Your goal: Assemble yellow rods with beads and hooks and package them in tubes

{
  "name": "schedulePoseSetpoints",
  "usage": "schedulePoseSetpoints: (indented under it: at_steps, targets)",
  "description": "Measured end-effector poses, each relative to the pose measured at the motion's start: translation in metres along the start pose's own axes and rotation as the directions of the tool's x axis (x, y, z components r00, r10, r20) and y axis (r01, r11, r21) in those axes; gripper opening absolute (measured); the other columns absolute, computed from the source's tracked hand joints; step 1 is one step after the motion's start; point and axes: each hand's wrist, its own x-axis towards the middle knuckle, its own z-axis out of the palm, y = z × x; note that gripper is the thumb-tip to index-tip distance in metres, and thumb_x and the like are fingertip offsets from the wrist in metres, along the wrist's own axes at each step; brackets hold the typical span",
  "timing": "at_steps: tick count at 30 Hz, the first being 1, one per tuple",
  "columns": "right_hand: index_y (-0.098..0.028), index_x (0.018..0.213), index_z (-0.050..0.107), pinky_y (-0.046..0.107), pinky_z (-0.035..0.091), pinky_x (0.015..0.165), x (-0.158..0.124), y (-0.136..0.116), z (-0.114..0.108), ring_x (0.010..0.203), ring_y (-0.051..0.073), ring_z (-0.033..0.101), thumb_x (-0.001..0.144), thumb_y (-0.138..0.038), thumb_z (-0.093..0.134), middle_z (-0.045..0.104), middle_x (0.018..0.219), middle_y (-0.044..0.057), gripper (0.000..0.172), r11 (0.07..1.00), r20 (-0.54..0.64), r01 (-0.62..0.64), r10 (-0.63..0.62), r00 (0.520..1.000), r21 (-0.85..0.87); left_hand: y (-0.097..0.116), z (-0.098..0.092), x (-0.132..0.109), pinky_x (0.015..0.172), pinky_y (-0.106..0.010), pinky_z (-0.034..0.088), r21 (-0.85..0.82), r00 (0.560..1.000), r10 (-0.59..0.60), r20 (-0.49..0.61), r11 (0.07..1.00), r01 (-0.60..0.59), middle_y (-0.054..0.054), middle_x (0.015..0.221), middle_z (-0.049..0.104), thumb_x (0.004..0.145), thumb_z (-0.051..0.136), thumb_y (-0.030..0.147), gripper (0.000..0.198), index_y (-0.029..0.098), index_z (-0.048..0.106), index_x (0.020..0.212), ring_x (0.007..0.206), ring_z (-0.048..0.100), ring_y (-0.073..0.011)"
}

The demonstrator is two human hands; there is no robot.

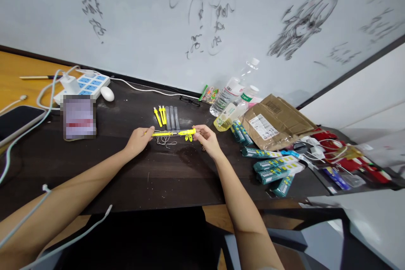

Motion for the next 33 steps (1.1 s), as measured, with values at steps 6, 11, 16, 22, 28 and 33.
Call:
schedulePoseSetpoints:
  at_steps: [6,11,16,22,28,33]
  targets:
    - [-0.020,0.100,0.062,0.028,0.049,0.066,0.000,0.001,-0.001,0.067,0.012,0.055,0.076,-0.040,0.067,0.061,0.082,0.001,0.031,1.000,0.003,0.016,-0.016,1.000,0.017,0.000,0.000,0.000,0.050,-0.024,0.029,-0.020,1.000,-0.016,0.015,1.000,0.017,0.000,0.043,0.048,0.082,0.035,0.051,0.050,0.019,0.040,0.044,0.045,0.044,-0.0128]
    - [-0.021,0.103,0.061,0.028,0.049,0.069,-0.001,0.004,0.001,0.072,0.012,0.056,0.078,-0.041,0.065,0.061,0.083,0.002,0.032,0.998,0.044,0.034,-0.032,0.999,-0.045,0.001,0.002,-0.001,0.050,-0.025,0.029,-0.027,1.000,-0.003,0.022,1.000,0.004,0.000,0.043,0.047,0.081,0.036,0.052,0.049,0.020,0.039,0.044,0.045,0.044,-0.0132]
    - [-0.021,0.100,0.061,0.029,0.049,0.068,-0.002,0.000,0.006,0.070,0.013,0.056,0.077,-0.041,0.066,0.059,0.076,0.001,0.031,0.999,0.076,0.035,-0.032,0.997,-0.036,0.000,0.002,-0.001,0.049,-0.025,0.028,-0.018,1.000,-0.001,0.020,1.000,0.002,0.000,0.041,0.046,0.081,0.036,0.052,0.050,0.019,0.041,0.044,0.043,0.042,-0.0133]
    - [-0.021,0.098,0.061,0.028,0.049,0.063,-0.002,0.001,0.010,0.066,0.013,0.056,0.075,-0.043,0.067,0.061,0.076,0.001,0.032,1.000,0.057,-0.003,0.004,0.998,-0.018,-0.003,0.003,0.000,0.048,-0.025,0.027,-0.018,1.000,-0.009,0.027,1.000,0.009,0.001,0.041,0.045,0.082,0.036,0.052,0.050,0.019,0.043,0.044,0.043,0.041,-0.0128]
    - [-0.021,0.099,0.058,0.029,0.051,0.063,-0.002,0.005,0.013,0.068,0.013,0.060,0.075,-0.045,0.067,0.064,0.078,0.001,0.035,0.999,0.068,-0.025,0.022,0.997,0.041,-0.001,0.002,0.000,0.048,-0.025,0.026,-0.029,0.998,-0.013,0.055,0.999,0.014,0.003,0.039,0.036,0.084,0.038,0.049,0.050,0.018,0.046,0.045,0.041,0.036,-0.0110]
    - [-0.022,0.101,0.055,0.028,0.051,0.060,-0.001,0.005,0.014,0.067,0.013,0.061,0.076,-0.045,0.066,0.066,0.080,0.002,0.036,0.995,0.036,-0.040,0.037,0.999,0.095,0.004,0.002,-0.004,0.046,-0.021,0.028,-0.279,0.990,0.044,0.132,0.960,-0.005,0.007,0.048,0.039,0.082,0.046,0.046,0.029,0.019,0.057,0.083,0.043,0.035,-0.0094]
